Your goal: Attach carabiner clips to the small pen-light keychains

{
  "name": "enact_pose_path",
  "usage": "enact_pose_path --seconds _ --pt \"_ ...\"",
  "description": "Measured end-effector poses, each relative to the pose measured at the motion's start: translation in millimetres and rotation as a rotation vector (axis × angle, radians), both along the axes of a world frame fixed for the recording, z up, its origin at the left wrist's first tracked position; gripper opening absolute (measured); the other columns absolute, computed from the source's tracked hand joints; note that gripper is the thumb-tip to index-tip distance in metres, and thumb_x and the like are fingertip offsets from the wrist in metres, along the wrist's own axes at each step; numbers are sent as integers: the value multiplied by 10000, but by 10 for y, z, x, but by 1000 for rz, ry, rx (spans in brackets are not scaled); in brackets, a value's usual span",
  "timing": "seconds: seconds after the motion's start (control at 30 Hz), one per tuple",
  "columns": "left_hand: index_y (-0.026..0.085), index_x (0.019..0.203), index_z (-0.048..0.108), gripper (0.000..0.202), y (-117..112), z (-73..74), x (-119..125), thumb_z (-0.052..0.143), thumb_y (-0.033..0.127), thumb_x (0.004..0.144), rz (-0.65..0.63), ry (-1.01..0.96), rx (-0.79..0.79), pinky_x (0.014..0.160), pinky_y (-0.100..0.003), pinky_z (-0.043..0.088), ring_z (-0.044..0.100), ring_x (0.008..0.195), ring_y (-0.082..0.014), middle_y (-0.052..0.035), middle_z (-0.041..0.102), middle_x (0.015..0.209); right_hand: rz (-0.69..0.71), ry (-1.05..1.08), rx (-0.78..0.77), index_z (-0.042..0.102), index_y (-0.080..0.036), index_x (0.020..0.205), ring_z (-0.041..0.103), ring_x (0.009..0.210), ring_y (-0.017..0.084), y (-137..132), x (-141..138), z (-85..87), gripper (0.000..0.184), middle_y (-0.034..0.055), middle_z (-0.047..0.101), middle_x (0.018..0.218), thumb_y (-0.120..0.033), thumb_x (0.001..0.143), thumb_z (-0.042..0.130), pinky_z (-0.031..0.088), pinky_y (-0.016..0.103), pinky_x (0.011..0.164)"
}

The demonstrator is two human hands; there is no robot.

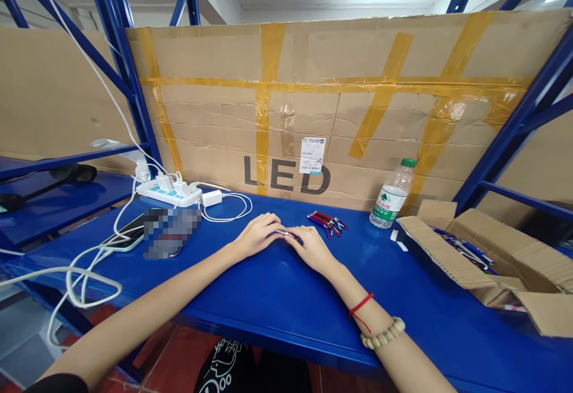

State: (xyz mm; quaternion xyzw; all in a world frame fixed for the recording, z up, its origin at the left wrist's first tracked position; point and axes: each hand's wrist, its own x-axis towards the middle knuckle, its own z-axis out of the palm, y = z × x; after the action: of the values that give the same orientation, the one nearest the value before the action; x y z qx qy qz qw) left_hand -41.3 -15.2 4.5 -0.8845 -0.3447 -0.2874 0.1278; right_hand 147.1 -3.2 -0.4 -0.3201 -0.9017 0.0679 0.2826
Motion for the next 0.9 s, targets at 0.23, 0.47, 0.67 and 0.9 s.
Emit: enact_pose_path --seconds 0.23,0.47,0.67,0.9 --pt "183 949 538 262 21 -2 -18 361 366 885 75 -22 -28 748 -283 378 503 836 -153 -32 567 910 -59 47 41 593 -227 1008 575 825 171 29 24 13 231 36 645 935 -330 875 435 394 309 754" --pt "176 957 534 249 19 -7 -30 350 333 896 21 -25 -18 781 -278 380 523 860 -146 -30 588 902 -43 88 -21 616 -208 952 559 729 153 32 28 14 259 33 636 827 -370 866 433 406 262 683" --pt "169 947 539 259 -7 -2 -4 350 338 894 -5 -5 8 756 -271 389 524 829 -149 -35 593 868 -31 75 -135 617 -188 873 517 620 121 -8 22 2 341 13 609 735 -437 869 384 371 219 573" --pt "174 889 540 249 1 -14 4 373 358 879 -5 6 -44 763 -276 386 521 820 -153 -35 587 860 -129 3 -150 613 -194 737 462 525 106 -45 20 40 427 -13 554 577 -521 846 361 308 206 496"
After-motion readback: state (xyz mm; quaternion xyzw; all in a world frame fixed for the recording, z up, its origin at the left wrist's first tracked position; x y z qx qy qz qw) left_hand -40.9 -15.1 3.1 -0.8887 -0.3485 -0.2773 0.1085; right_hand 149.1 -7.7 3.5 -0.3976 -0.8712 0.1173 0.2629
